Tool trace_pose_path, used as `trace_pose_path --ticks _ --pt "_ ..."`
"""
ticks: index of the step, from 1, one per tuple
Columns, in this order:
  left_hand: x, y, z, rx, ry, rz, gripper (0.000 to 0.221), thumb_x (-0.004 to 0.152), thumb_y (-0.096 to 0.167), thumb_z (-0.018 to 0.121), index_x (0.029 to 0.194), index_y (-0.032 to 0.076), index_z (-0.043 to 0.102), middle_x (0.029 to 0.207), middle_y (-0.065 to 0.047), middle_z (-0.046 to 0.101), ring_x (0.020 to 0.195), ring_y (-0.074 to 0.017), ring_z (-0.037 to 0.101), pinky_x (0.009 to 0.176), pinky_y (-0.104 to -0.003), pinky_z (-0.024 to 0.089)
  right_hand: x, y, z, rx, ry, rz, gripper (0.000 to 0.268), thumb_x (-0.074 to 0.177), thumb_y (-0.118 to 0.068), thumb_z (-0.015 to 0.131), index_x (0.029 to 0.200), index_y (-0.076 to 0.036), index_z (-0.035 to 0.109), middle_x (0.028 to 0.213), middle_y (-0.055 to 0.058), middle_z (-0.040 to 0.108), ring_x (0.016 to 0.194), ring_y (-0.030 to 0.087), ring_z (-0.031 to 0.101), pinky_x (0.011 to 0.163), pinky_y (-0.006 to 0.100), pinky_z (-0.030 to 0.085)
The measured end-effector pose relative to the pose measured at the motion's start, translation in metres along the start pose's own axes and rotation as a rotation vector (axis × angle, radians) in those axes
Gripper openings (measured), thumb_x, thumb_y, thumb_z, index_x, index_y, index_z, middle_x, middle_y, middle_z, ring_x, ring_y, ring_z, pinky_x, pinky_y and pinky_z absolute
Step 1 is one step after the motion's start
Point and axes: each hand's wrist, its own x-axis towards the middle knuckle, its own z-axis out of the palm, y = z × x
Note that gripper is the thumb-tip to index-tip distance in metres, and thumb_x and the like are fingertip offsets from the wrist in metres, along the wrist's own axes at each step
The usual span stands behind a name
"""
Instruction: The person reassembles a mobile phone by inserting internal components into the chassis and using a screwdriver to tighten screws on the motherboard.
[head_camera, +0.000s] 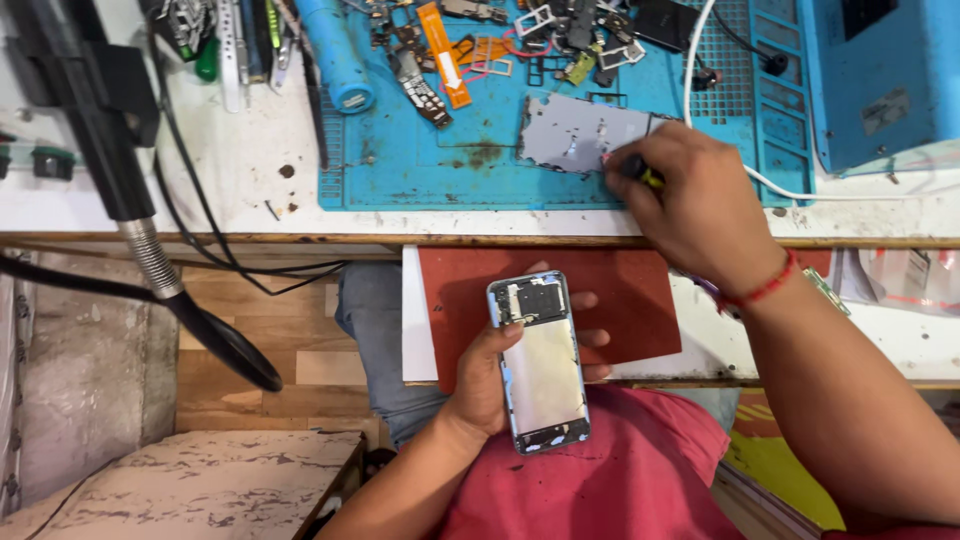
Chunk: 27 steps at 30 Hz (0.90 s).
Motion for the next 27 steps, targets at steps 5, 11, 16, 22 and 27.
trace_pose_path --ticks 5,11,16,22,27 --pt "-0.002 -0.001 -0.003 0.025 -0.011 -0.003 0.078 0.097 0.031 0.071 0.163 0.024 0.030 0.152 -0.023 0.048 0.127 -0.0412 0.060 0.103 -0.060 0.054 0.035 0.015 0.013 -0.136 -0.024 -0.019 0.010 0.092 -0.011 0.078 0.101 -0.008 0.077 0.099 0.015 0.070 0.086 0.038 0.068 0.074 0.047 0.054" --pt "-0.002 -0.001 -0.003 0.040 -0.008 -0.005 0.078 0.097 0.034 0.072 0.162 0.026 0.029 0.152 -0.023 0.048 0.128 -0.0418 0.059 0.103 -0.061 0.053 0.049 0.021 0.014 -0.264 -0.104 -0.093 0.016 0.089 -0.013 0.077 0.105 -0.015 0.079 0.105 0.006 0.071 0.088 0.034 0.068 0.074 0.045 0.056" --pt "-0.002 -0.001 -0.004 -0.003 -0.047 -0.017 0.072 0.103 0.047 0.063 0.163 0.026 0.031 0.153 -0.022 0.047 0.129 -0.0425 0.058 0.104 -0.062 0.053 0.054 0.023 0.010 -0.345 -0.189 -0.181 0.021 0.086 -0.015 0.076 0.107 -0.018 0.079 0.113 0.002 0.071 0.090 0.030 0.070 0.072 0.043 0.057" --pt "-0.003 -0.002 -0.007 -0.003 -0.088 -0.001 0.078 0.103 0.070 0.044 0.165 0.025 0.031 0.154 -0.023 0.048 0.130 -0.0436 0.058 0.102 -0.064 0.053 0.066 0.026 0.008 -0.445 -0.216 -0.320 0.014 0.089 -0.018 0.073 0.102 -0.016 0.075 0.107 0.002 0.069 0.097 0.028 0.071 0.070 0.041 0.057" --pt "-0.004 -0.004 -0.010 -0.027 -0.094 -0.009 0.082 0.103 0.074 0.038 0.169 0.026 0.029 0.153 -0.023 0.049 0.130 -0.0424 0.058 0.103 -0.062 0.053 0.057 0.011 0.012 -0.500 -0.175 -0.215 0.008 0.093 -0.020 0.072 0.098 -0.014 0.071 0.095 0.007 0.068 0.084 0.030 0.069 0.061 0.042 0.054"
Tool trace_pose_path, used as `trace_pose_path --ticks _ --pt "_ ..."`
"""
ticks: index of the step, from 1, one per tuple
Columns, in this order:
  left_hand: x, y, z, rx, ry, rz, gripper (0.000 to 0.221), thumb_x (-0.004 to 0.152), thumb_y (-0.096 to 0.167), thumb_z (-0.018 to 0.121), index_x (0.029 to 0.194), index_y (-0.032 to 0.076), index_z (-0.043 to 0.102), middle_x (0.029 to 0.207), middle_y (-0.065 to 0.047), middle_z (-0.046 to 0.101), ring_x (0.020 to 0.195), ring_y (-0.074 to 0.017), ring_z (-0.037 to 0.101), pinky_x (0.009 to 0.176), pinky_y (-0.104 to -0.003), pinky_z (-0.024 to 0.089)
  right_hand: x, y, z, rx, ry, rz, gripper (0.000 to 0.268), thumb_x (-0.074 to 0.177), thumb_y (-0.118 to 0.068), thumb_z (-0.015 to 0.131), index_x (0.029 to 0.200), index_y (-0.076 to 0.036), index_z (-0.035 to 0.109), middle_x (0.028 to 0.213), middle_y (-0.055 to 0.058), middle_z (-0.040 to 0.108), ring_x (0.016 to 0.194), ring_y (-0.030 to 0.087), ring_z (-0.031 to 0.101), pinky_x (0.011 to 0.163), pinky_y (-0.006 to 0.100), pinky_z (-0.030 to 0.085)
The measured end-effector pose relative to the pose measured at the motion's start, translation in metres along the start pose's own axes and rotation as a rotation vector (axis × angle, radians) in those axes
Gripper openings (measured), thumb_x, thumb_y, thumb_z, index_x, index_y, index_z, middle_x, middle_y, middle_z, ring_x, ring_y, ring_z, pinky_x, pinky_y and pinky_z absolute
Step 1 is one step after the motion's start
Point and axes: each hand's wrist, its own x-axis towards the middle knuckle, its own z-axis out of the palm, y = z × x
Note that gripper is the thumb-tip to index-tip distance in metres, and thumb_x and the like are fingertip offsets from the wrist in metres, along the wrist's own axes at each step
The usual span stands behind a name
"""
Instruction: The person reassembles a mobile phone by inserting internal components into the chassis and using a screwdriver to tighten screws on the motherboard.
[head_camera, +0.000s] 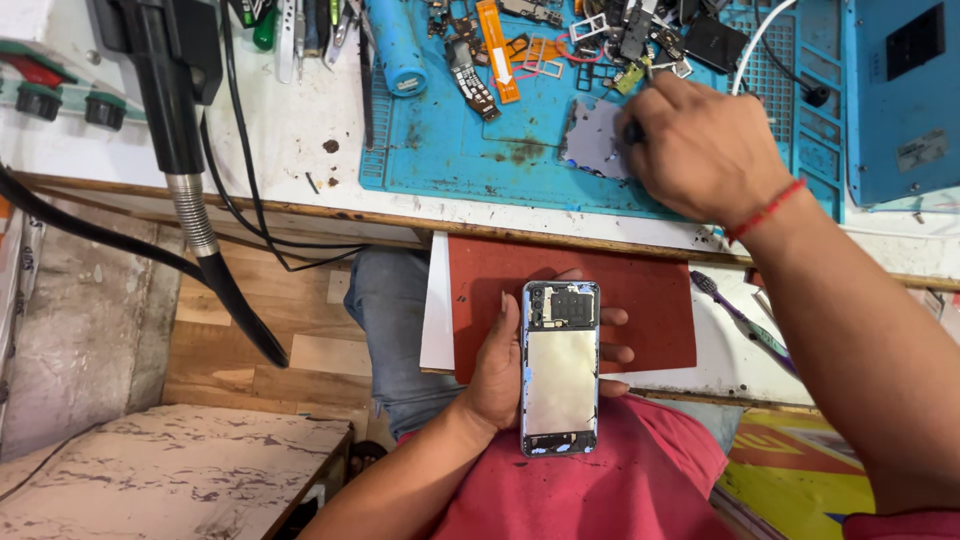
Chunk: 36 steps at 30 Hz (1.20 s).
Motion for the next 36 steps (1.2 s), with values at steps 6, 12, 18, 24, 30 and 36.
trace_pose_path --ticks 6,12,18,24,30,36 --pt "-0.001 0.001 0.011 0.048 0.089 0.025 0.080 0.105 0.073 0.034 0.168 0.025 0.027 0.149 -0.022 0.051 0.121 -0.0410 0.062 0.097 -0.061 0.055 -0.048 -0.042 -0.021 0.469 0.059 -0.034 0.014 0.081 -0.010 0.075 0.090 -0.012 0.064 0.089 0.005 0.066 0.073 0.028 0.069 0.061 0.039 0.053" --pt "-0.008 -0.015 0.025 0.054 0.038 -0.058 0.091 0.106 0.079 0.031 0.150 0.000 0.039 0.133 -0.019 0.058 0.125 -0.0317 0.065 0.103 -0.054 0.057 -0.081 -0.082 -0.031 0.664 0.071 -0.187 0.026 0.074 -0.008 0.079 0.092 -0.007 0.060 0.090 0.008 0.068 0.072 0.027 0.066 0.059 0.038 0.052" --pt "-0.009 -0.028 0.035 0.212 0.106 -0.078 0.083 0.102 0.077 0.039 0.149 0.007 0.043 0.128 -0.009 0.057 0.113 -0.0166 0.063 0.099 -0.048 0.057 -0.094 -0.091 -0.032 0.696 0.172 -0.104 0.021 0.082 0.000 0.071 0.099 -0.005 0.060 0.092 0.010 0.067 0.077 0.028 0.069 0.063 0.037 0.054" --pt "-0.006 -0.028 0.043 0.223 0.111 -0.091 0.078 0.105 0.074 0.038 0.147 0.009 0.042 0.127 -0.008 0.056 0.110 -0.0155 0.062 0.097 -0.046 0.058 -0.097 -0.089 -0.037 0.618 0.161 -0.142 0.021 0.081 0.001 0.068 0.100 -0.006 0.062 0.094 0.010 0.068 0.077 0.028 0.069 0.064 0.039 0.054" --pt "-0.005 -0.029 0.048 0.340 0.194 -0.111 0.076 0.099 0.074 0.037 0.145 0.013 0.042 0.127 -0.004 0.056 0.112 -0.0106 0.061 0.091 -0.041 0.059 -0.094 -0.095 -0.050 0.493 0.153 -0.128 0.024 0.076 -0.005 0.075 0.098 -0.008 0.067 0.093 0.005 0.069 0.076 0.026 0.068 0.062 0.039 0.052" --pt "-0.006 -0.034 0.042 0.319 0.179 -0.109 0.079 0.104 0.075 0.040 0.150 0.011 0.044 0.115 -0.006 0.057 0.099 -0.0126 0.059 0.086 -0.039 0.059 -0.098 -0.109 -0.060 0.344 0.104 0.007 0.023 0.071 -0.009 0.078 0.093 -0.011 0.072 0.090 0.001 0.070 0.072 0.025 0.068 0.059 0.038 0.052"
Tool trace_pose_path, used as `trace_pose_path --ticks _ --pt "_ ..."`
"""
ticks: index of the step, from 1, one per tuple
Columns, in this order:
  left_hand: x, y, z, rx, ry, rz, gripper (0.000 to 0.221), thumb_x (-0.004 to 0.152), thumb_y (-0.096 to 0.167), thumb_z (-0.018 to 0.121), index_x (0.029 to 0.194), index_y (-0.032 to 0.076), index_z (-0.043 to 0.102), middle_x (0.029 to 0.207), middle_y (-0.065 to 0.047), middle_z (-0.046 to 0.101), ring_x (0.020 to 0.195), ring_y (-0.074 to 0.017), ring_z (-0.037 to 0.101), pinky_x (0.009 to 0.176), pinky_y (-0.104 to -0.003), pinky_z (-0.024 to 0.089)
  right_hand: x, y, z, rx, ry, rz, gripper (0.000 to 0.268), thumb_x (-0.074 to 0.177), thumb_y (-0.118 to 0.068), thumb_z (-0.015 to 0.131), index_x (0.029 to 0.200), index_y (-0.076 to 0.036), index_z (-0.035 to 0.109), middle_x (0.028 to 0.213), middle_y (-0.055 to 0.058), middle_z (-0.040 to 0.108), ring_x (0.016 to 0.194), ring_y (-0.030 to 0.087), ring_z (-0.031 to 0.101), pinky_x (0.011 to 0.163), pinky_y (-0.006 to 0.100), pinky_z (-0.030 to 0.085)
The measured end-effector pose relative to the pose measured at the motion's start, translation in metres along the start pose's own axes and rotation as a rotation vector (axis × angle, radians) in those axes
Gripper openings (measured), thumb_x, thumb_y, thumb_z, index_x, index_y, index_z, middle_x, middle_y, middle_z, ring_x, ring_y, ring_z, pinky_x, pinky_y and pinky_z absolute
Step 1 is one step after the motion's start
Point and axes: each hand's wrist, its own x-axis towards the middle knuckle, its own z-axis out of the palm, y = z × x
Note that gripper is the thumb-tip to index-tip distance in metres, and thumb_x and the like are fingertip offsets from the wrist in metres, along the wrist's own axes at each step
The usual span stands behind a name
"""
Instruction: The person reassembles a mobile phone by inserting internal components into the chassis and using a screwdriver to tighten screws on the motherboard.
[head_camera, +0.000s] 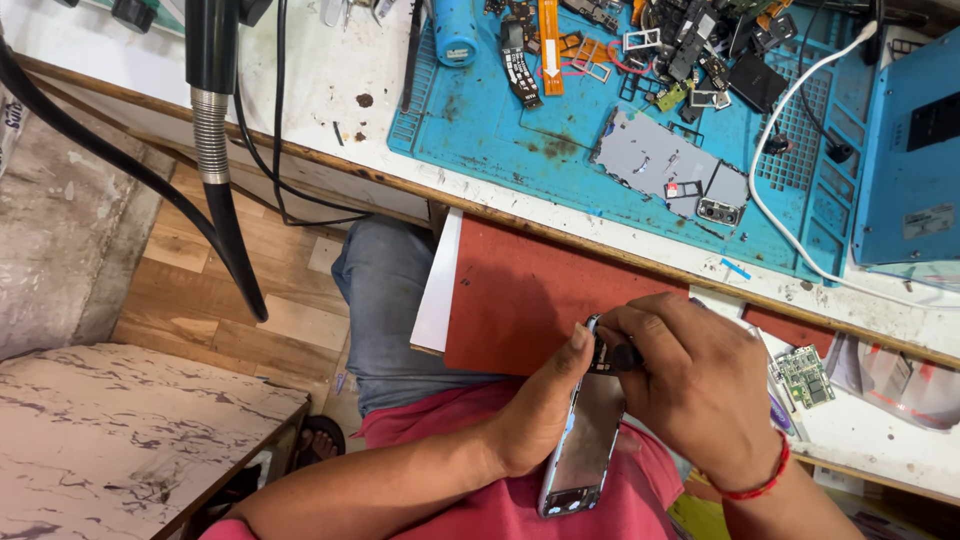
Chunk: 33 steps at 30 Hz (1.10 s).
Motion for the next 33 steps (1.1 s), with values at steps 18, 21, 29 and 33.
trace_pose_path --ticks 18,21,29,33 --pt "-0.001 -0.001 -0.007 -0.181 -0.173 0.018 0.081 0.110 0.075 0.034 0.141 0.001 0.046 0.119 -0.016 0.055 0.107 -0.0272 0.062 0.094 -0.051 0.053 -0.018 0.003 -0.012 0.387 -0.103 0.309 0.026 0.079 -0.005 0.076 0.105 -0.009 0.076 0.094 0.004 0.072 0.080 0.018 0.073 0.068 0.032 0.057" --pt "-0.001 0.001 -0.007 -0.269 -0.148 -0.028 0.083 0.104 0.074 0.035 0.167 0.021 0.036 0.144 -0.019 0.056 0.116 -0.0376 0.064 0.094 -0.056 0.055 -0.037 0.018 -0.021 0.569 0.103 0.265 0.015 0.104 -0.016 0.066 0.105 -0.002 0.071 0.101 0.009 0.072 0.089 0.017 0.070 0.079 0.030 0.054" --pt "0.000 -0.002 -0.019 -0.638 -0.247 -0.070 0.085 0.110 0.076 0.032 0.164 0.011 0.025 0.146 -0.029 0.052 0.121 -0.0468 0.062 0.099 -0.065 0.056 -0.068 0.051 0.020 1.375 0.521 0.238 0.040 0.113 -0.034 0.063 0.120 0.006 0.061 0.114 0.024 0.073 0.090 0.023 0.074 0.084 0.030 0.062" --pt "-0.002 -0.002 -0.020 -0.587 -0.268 -0.046 0.084 0.112 0.077 0.033 0.164 0.011 0.028 0.142 -0.028 0.050 0.120 -0.0456 0.062 0.098 -0.063 0.054 -0.079 0.046 0.030 1.266 0.535 0.419 0.042 0.114 -0.012 0.072 0.137 0.002 0.041 0.116 0.026 0.068 0.093 0.025 0.072 0.084 0.034 0.060"
